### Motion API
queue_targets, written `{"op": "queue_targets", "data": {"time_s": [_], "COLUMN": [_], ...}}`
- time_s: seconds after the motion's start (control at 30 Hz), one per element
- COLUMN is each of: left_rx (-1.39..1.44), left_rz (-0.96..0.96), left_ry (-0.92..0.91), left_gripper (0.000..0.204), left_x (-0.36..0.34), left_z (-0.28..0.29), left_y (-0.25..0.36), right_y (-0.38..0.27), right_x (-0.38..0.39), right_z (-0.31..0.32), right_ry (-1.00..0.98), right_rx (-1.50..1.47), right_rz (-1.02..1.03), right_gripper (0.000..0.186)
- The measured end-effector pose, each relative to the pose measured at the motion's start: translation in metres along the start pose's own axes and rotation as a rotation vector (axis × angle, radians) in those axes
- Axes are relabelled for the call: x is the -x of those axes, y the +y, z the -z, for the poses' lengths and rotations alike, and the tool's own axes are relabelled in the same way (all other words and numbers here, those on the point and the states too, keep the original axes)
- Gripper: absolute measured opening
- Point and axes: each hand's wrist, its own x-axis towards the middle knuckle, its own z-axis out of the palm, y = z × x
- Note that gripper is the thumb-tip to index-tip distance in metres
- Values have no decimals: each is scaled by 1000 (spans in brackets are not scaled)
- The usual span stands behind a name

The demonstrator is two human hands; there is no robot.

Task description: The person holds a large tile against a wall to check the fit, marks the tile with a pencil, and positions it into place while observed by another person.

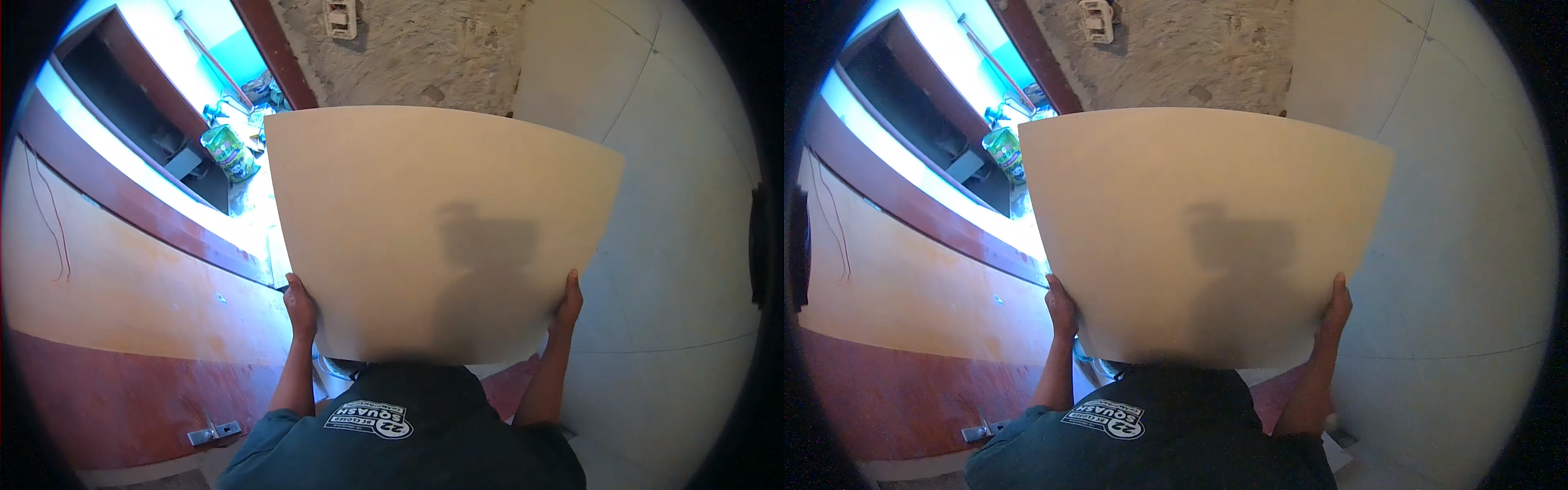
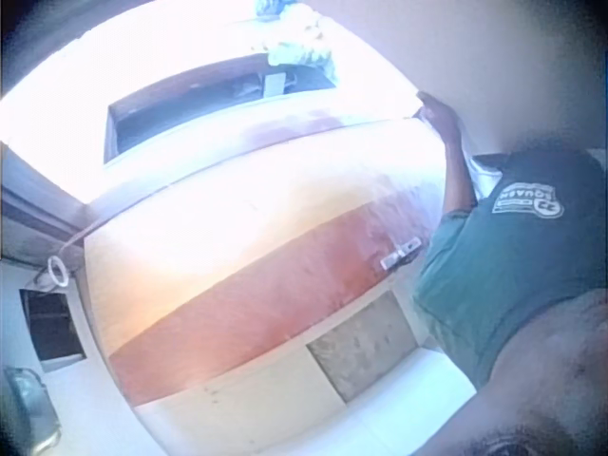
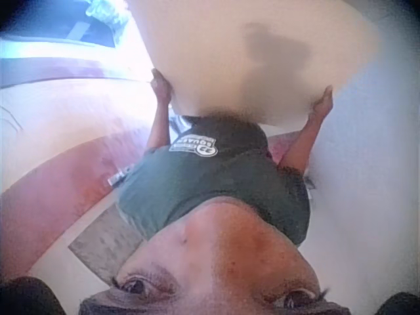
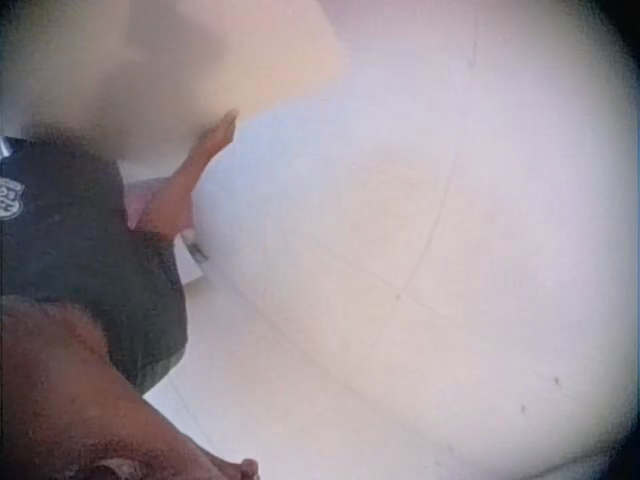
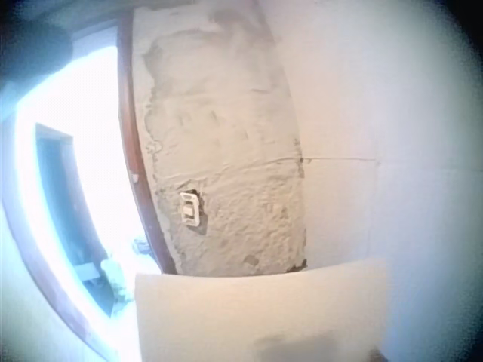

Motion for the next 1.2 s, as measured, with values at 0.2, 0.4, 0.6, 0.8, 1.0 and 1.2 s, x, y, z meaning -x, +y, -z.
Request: {"op": "queue_targets", "data": {"time_s": [0.2, 0.4, 0.6, 0.8, 1.0, 1.2], "left_rx": [-38, 2, 52, 246, 255, 385], "left_rz": [75, 48, -37, 36, 10, 23], "left_ry": [17, -45, -46, -171, -81, 169], "left_gripper": [74, 76, 62, 61, 71, 81], "left_x": [3, 14, 17, 25, 33, 22], "left_z": [20, 25, 21, 18, -3, -19], "left_y": [-29, -27, -34, -17, 14, 6], "right_y": [-5, -15, -18, -23, -40, -59], "right_x": [-1, 5, 6, 7, 23, 39], "right_z": [-15, -21, -13, -14, -9, -17], "right_ry": [-7, -25, -29, -11, -20, 183], "right_rx": [3, -41, -68, -30, -64, -231], "right_rz": [51, 55, 66, 122, 151, 302], "right_gripper": [50, 49, 53, 54, 56, 62]}}
